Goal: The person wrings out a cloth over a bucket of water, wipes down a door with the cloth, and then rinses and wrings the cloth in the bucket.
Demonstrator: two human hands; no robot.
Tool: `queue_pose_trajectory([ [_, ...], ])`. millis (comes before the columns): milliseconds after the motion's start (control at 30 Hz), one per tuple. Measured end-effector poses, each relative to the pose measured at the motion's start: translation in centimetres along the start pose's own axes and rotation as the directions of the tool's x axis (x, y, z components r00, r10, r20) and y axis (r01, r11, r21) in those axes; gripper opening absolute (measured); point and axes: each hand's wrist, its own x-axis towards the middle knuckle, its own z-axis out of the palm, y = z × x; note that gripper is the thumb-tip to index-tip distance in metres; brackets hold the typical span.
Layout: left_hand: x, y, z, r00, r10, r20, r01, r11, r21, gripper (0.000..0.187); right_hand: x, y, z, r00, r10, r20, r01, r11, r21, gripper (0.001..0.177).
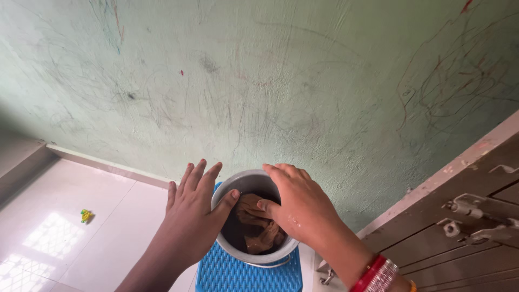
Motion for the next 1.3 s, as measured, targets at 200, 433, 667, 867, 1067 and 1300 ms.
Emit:
queue_pose_trajectory([
  [200, 3.3, -2.9, 2.4, 0.998, -0.002, 0.06, 0.002, 1.0, 0.002, 0.077, 3.9, 2.0, 5.7, 0.995, 0.048, 0.083, -0.05, 0.999, 0.012, 0.068],
  [433, 6.2, -6.2, 5.4, 0.991, 0.003, 0.137, -0.005, 1.0, 0.015, 0.075, 8.5, 4.9, 13.4, 0.947, 0.196, 0.256, -0.2, 0.98, -0.008, 0.075],
  [667, 7.0, -7.8, 6.9, 0.977, -0.022, 0.211, 0.021, 1.0, 0.01, 0.077, 10.0, 9.7, 22.4, 0.904, 0.268, 0.333, -0.236, 0.962, -0.134, 0.085],
  [867, 6.6, -7.5, 7.2, 0.967, -0.037, 0.252, 0.029, 0.999, 0.035, 0.077, 8.9, 11.1, 25.5, 0.902, 0.256, 0.348, -0.224, 0.966, -0.13, 0.039],
  [1067, 6.3, -6.8, 7.1, 0.965, -0.029, 0.259, 0.026, 1.0, 0.015, 0.077, 9.2, 9.9, 21.2, 0.936, -0.111, 0.334, 0.056, 0.984, 0.17, 0.036],
  [1300, 5.8, -5.8, 6.5, 0.97, -0.032, 0.24, 0.035, 0.999, -0.011, 0.079, 7.1, 6.1, 11.3, 0.954, -0.011, 0.3, -0.233, 0.603, 0.763, 0.029],
])
